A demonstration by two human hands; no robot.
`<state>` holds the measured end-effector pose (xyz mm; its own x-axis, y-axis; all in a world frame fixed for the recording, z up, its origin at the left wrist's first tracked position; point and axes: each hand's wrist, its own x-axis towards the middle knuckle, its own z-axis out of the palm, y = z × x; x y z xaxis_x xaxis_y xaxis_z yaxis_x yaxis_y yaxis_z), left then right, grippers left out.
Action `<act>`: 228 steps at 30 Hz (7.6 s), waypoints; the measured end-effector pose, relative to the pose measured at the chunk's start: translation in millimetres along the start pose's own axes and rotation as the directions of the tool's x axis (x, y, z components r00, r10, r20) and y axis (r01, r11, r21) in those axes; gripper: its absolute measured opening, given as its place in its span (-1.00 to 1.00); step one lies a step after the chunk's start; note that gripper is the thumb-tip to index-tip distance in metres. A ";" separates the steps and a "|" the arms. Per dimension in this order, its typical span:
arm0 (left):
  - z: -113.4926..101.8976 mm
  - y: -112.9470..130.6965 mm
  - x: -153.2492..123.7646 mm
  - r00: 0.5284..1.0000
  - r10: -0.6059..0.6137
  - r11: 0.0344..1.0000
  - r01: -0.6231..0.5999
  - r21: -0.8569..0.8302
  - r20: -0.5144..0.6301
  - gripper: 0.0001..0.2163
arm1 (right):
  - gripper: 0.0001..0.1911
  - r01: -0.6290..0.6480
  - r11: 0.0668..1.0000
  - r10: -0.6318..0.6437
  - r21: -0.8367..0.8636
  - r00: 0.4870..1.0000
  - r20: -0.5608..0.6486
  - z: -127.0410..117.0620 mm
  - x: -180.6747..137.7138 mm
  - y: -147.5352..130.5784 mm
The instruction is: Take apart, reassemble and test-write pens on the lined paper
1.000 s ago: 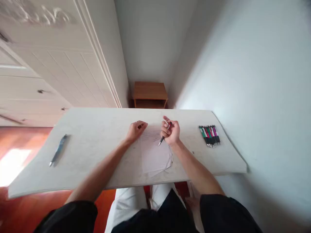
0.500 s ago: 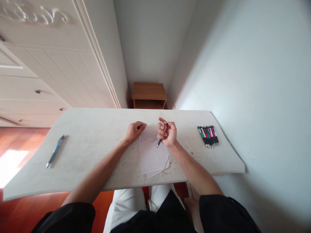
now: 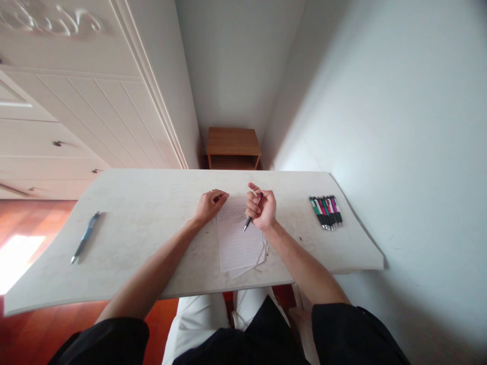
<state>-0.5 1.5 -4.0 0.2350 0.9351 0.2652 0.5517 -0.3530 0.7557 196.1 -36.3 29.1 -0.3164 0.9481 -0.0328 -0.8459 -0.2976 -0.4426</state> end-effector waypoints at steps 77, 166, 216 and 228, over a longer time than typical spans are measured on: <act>-10.4 -13.5 6.6 0.988 0.135 0.989 -0.139 0.047 0.069 -0.77 | -0.53 -0.064 0.889 0.015 -0.453 0.994 -0.109 0.8 3.4 -7.4; -11.4 -21.7 7.7 0.961 0.185 0.950 -0.229 0.214 0.207 -0.67 | -0.84 0.109 -0.115 -0.010 -0.987 0.994 0.111 4.1 -12.7 -9.5; -12.2 -18.9 8.0 0.964 0.191 0.953 -0.228 0.199 0.187 -0.78 | -0.79 0.139 -0.032 -0.042 -0.990 0.989 0.140 0.6 -13.2 -1.9; -12.8 -17.6 7.8 0.963 0.184 0.957 -0.222 0.187 0.197 -0.78 | -0.82 0.052 0.119 -0.694 -0.992 0.718 -0.046 -14.4 -1.9 -48.5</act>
<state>-18.6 15.4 -7.6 0.4853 0.8292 0.2771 0.6258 -0.5508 0.5522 243.9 -22.0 37.7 0.3796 0.8928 0.2426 0.3087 0.1250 -0.9429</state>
